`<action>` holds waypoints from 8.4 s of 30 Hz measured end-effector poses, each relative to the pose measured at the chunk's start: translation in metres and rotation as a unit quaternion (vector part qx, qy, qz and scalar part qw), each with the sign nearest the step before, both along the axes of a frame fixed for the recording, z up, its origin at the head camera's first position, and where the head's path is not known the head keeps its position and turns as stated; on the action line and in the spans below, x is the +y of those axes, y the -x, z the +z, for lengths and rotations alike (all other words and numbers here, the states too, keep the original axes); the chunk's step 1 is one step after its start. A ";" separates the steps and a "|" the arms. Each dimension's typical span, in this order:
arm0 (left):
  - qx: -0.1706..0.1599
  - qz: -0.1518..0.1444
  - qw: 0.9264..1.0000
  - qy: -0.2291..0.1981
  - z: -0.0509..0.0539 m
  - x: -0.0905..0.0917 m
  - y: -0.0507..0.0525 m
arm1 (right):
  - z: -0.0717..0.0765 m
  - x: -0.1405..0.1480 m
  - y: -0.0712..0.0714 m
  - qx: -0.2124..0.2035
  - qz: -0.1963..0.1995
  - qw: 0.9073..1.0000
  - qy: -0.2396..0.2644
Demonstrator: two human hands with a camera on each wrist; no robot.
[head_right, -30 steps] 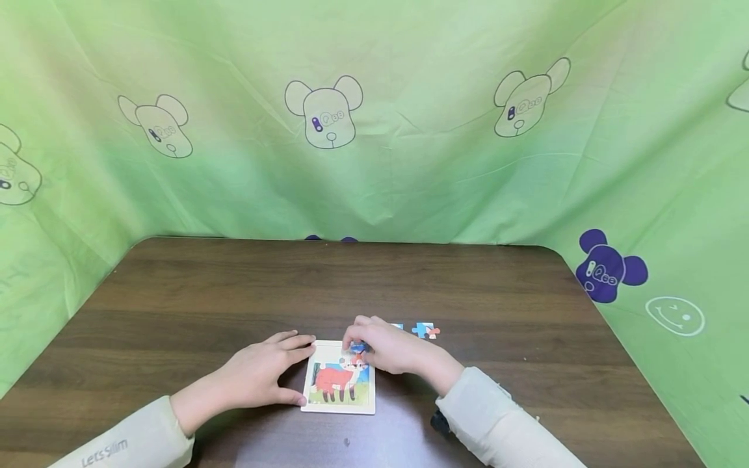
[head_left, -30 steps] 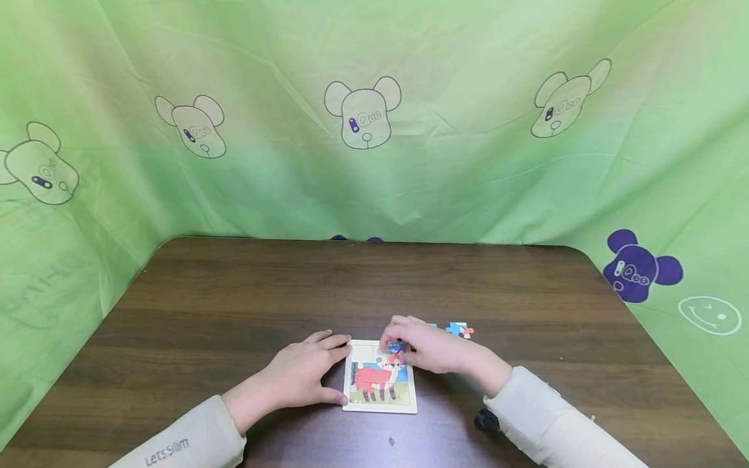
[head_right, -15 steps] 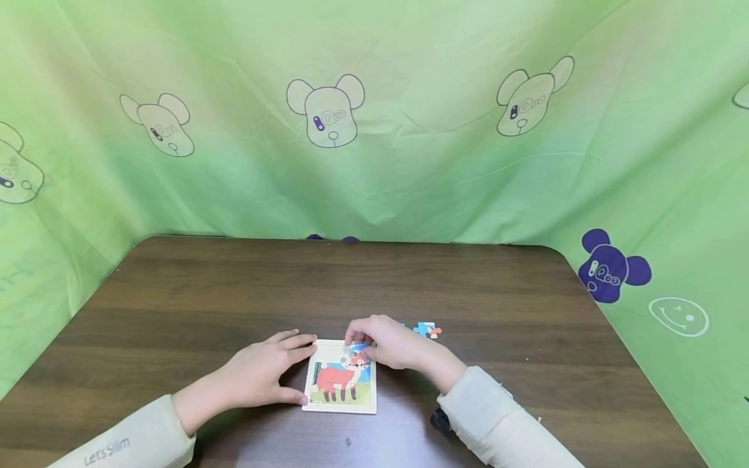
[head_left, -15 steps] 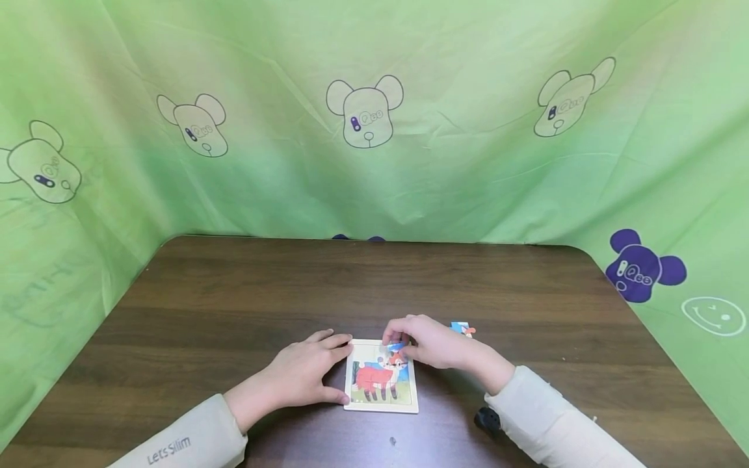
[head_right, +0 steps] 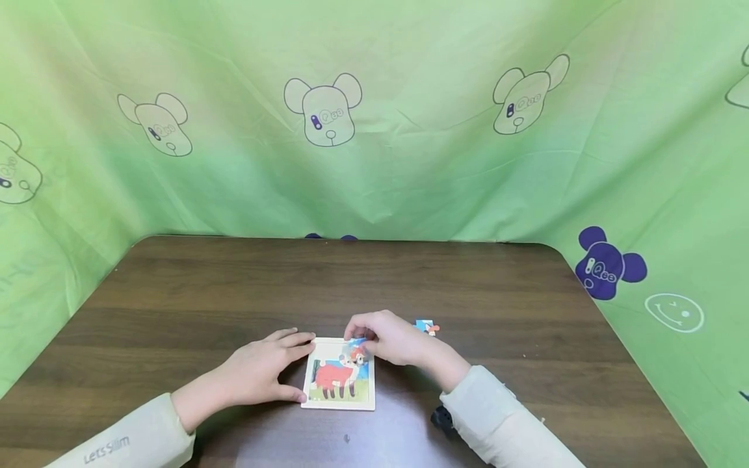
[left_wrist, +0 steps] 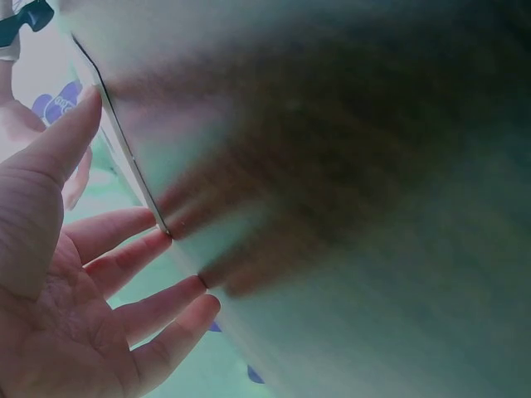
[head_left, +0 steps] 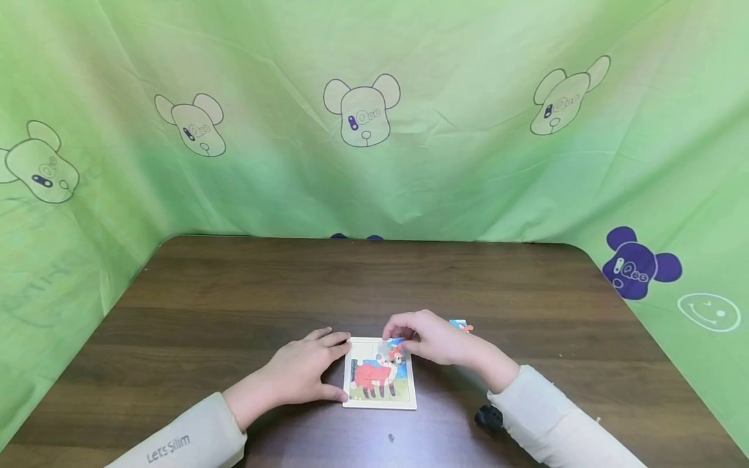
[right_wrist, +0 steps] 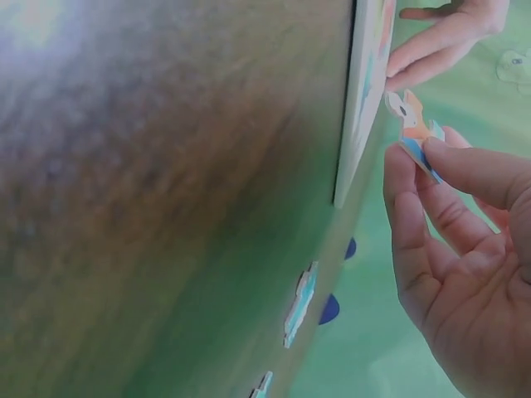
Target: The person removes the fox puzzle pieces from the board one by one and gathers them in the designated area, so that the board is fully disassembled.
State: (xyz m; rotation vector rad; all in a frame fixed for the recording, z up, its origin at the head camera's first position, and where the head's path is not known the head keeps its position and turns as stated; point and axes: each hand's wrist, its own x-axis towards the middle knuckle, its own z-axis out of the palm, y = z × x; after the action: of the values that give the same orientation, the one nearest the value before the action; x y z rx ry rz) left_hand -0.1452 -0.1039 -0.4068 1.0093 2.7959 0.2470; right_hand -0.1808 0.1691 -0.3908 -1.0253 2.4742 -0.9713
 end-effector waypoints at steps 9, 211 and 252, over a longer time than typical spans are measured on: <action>-0.003 0.002 1.000 -0.006 0.002 0.001 -0.001 | 0.005 0.009 -0.003 -0.009 -0.012 1.000 0.012; 0.007 -0.001 1.000 -0.014 0.000 0.000 -0.002 | -0.002 -0.051 -0.011 0.008 0.027 0.992 -0.122; 0.021 0.015 1.000 -0.009 0.005 0.009 -0.001 | 0.000 -0.046 -0.010 -0.112 0.037 0.993 0.000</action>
State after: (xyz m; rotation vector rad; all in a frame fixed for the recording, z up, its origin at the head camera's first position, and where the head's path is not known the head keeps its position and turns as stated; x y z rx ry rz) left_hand -0.1440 -0.0946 -0.4021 0.9871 2.8530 0.2577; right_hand -0.1711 0.1232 -0.3907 -0.9439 2.2392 -1.0049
